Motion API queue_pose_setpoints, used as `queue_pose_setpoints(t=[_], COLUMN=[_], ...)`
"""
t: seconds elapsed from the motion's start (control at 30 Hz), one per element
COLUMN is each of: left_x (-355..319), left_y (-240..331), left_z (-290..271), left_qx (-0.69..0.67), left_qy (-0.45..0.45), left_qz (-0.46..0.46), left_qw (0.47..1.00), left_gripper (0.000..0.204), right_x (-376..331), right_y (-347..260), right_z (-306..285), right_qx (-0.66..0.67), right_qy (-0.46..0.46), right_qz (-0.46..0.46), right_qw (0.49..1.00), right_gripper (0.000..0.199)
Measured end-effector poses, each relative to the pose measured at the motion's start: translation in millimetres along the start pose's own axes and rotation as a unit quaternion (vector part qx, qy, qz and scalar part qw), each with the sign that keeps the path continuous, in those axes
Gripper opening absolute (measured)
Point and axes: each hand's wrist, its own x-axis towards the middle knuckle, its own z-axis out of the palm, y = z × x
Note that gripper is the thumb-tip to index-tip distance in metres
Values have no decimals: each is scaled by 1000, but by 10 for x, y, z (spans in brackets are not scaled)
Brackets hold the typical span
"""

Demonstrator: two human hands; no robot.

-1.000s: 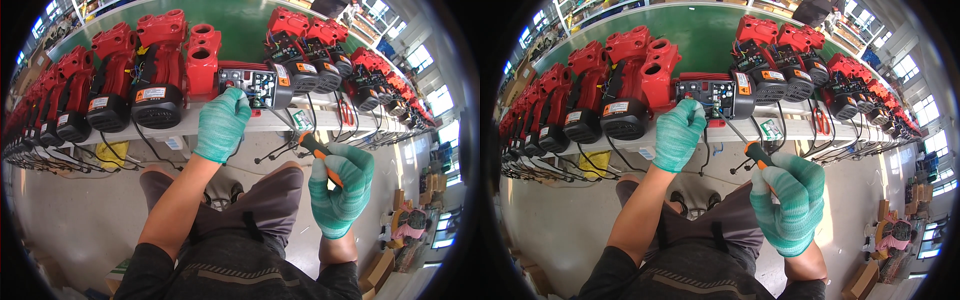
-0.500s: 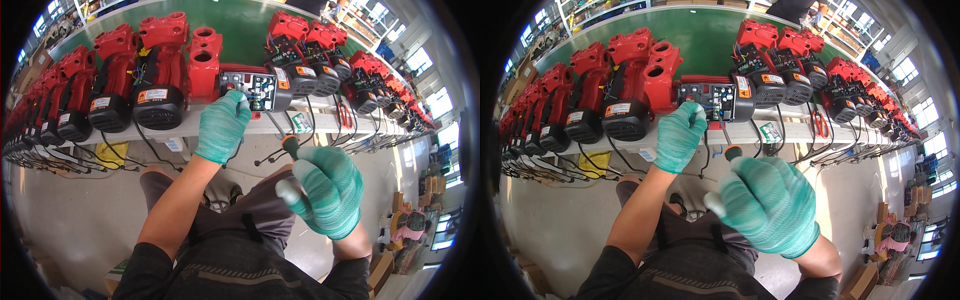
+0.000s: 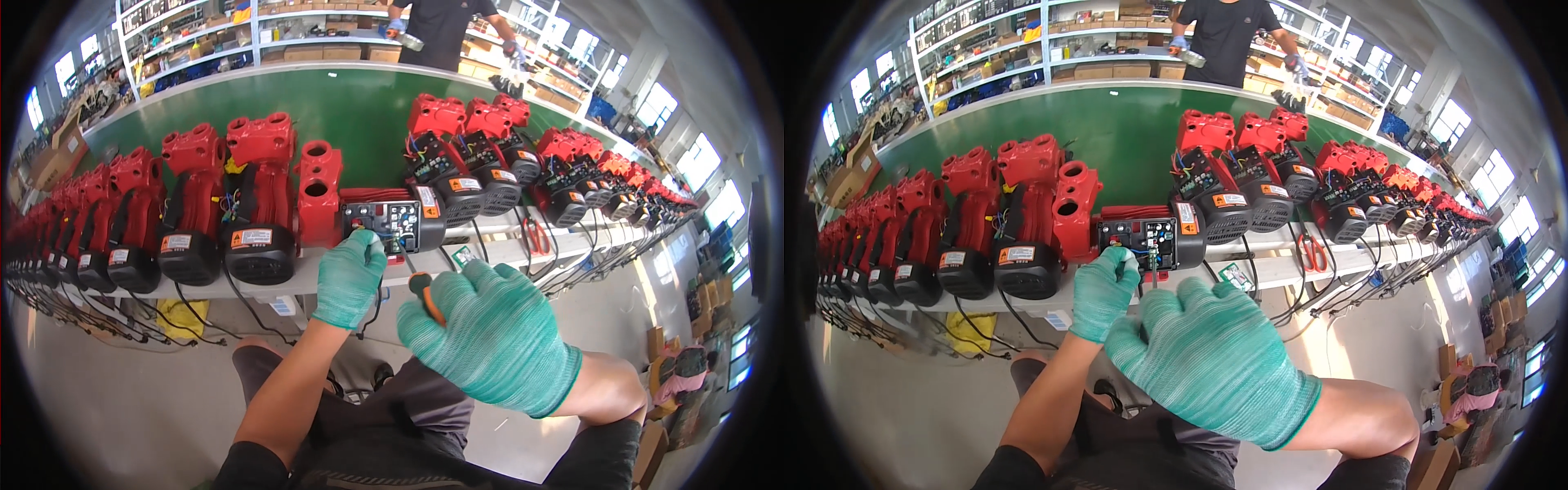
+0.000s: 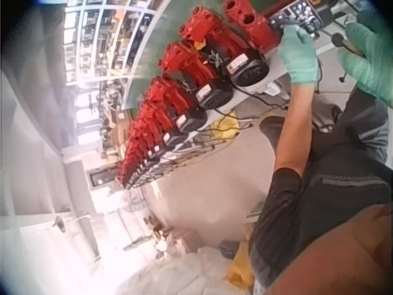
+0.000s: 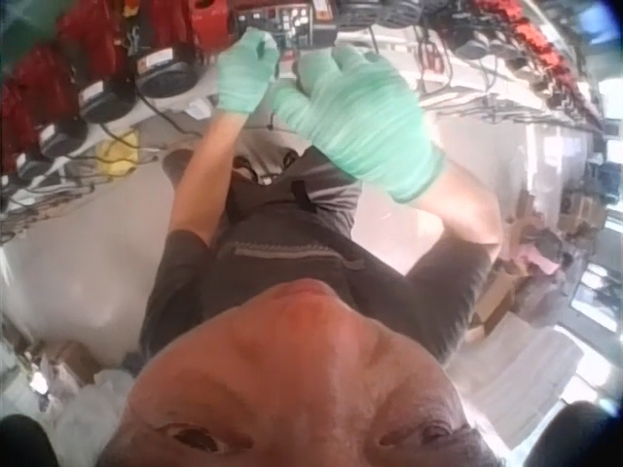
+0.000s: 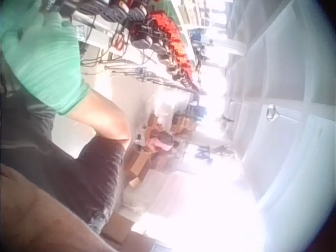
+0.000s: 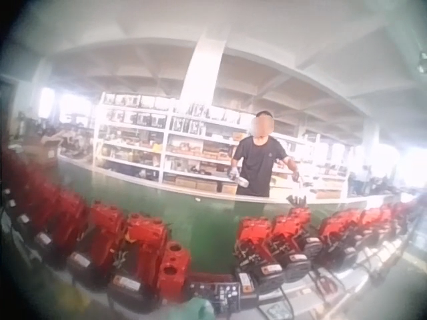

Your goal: The person wires the internal electrical components of a water pump and uses a screwdriver to secure the connections.

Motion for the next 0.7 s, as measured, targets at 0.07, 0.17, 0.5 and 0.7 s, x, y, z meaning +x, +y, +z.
queue_pose_setpoints(t=[0.07, 0.17, 0.5, 0.7], left_x=[-2, -2, 53, 38], left_y=[13, -46, -83, -60], left_z=[-15, 44, 63, 45], left_qx=[2, -20, 39, 56], left_qy=[2, 6, 50, 34], left_qz=[-8, -16, 63, 41], left_qw=[1000, 1000, 996, 997], left_gripper=[10, 10, 12, 12], right_x=[-21, -103, -331, -327], right_y=[-38, -131, -77, -8], right_z=[-7, -110, -11, 76], right_qx=[-12, 18, 4, 27], right_qy=[-20, -44, -25, 26], right_qz=[-17, 54, 64, 58], right_qw=[1000, 997, 998, 998], right_gripper=[22, 20, 36, 38])
